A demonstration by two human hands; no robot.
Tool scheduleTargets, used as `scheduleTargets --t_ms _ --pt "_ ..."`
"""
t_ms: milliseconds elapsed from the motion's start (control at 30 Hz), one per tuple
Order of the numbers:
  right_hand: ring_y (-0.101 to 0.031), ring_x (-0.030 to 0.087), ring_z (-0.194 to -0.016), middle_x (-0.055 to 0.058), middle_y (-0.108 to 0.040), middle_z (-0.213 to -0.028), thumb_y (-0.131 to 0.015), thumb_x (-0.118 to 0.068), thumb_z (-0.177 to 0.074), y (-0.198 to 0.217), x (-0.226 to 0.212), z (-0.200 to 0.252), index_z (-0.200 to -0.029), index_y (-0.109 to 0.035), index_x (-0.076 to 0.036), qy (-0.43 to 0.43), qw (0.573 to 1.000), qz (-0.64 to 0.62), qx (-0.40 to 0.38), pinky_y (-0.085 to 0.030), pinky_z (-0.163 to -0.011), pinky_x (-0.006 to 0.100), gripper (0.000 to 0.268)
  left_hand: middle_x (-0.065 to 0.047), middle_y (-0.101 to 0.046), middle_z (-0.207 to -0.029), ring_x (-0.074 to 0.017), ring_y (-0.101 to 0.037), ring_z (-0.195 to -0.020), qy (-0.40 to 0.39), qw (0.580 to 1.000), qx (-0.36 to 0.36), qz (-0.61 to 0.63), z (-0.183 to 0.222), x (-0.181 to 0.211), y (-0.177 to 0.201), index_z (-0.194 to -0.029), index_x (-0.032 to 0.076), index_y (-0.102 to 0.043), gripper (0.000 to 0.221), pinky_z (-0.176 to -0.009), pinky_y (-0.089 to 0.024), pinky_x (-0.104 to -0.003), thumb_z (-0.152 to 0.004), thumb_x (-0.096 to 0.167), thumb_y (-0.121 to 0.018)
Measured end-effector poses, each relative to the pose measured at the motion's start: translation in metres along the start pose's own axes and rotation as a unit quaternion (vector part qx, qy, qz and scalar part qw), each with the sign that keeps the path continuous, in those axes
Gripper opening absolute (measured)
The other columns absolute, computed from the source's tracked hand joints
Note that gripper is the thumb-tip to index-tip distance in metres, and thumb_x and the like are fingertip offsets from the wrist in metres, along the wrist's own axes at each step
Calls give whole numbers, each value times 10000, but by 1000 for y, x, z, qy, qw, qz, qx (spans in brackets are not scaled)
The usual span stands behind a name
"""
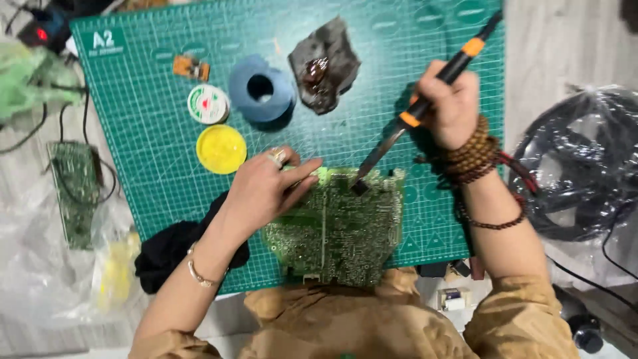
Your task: Soldering and reworking electronic components on a printed circuit board using a soldering iron.
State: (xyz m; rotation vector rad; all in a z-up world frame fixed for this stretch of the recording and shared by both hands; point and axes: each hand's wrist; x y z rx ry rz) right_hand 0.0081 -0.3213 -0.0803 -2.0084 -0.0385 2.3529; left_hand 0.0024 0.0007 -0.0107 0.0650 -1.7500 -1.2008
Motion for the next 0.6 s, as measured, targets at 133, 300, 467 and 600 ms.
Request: scheduleTargets --t_ms 133,300,467,600 --pt "-382 82 -519 20 -518 -680 -496 -172 -995 0 -1 3 -814 -537 -55 2 999 35 -8 -352 -523 212 220 -54 -569 -824 -219 -509 -602 -4 999 26 25 -1 1 3 -1073 92 -752 228 -549 -408 -329 -846 97 -752" --pt "-385 67 -484 -17 -507 -656 -539 -231 -1026 8 13 -3 -797 -525 -98 44 997 54 -26 -332 -474 203 265 -61 -555 -853 -200 -494 -623 -28 998 35 49 -1 -3 3 -1075 41 -752 218 -563 -408 -317 -862 87 -755" --pt "-346 61 -500 -15 -500 -662 -528 -204 -1007 5 8 1 -812 -546 -76 22 999 41 -17 -311 -497 207 234 -47 -545 -834 -180 -493 -628 -27 998 33 50 -2 -3 4 -1074 36 -752 215 -567 -410 -302 -868 99 -747" --pt "-380 62 -467 16 -546 -683 -503 -161 -1000 4 5 0 -813 -525 -90 4 999 46 -13 -331 -456 193 201 -39 -551 -832 -179 -485 -610 -15 999 26 32 1 -6 1 -1085 80 -764 219 -542 -400 -302 -878 150 -738"
Point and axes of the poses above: each hand's wrist, its own z-axis away from the middle knuckle, its own y-axis out of the back of the hand, x = y × z
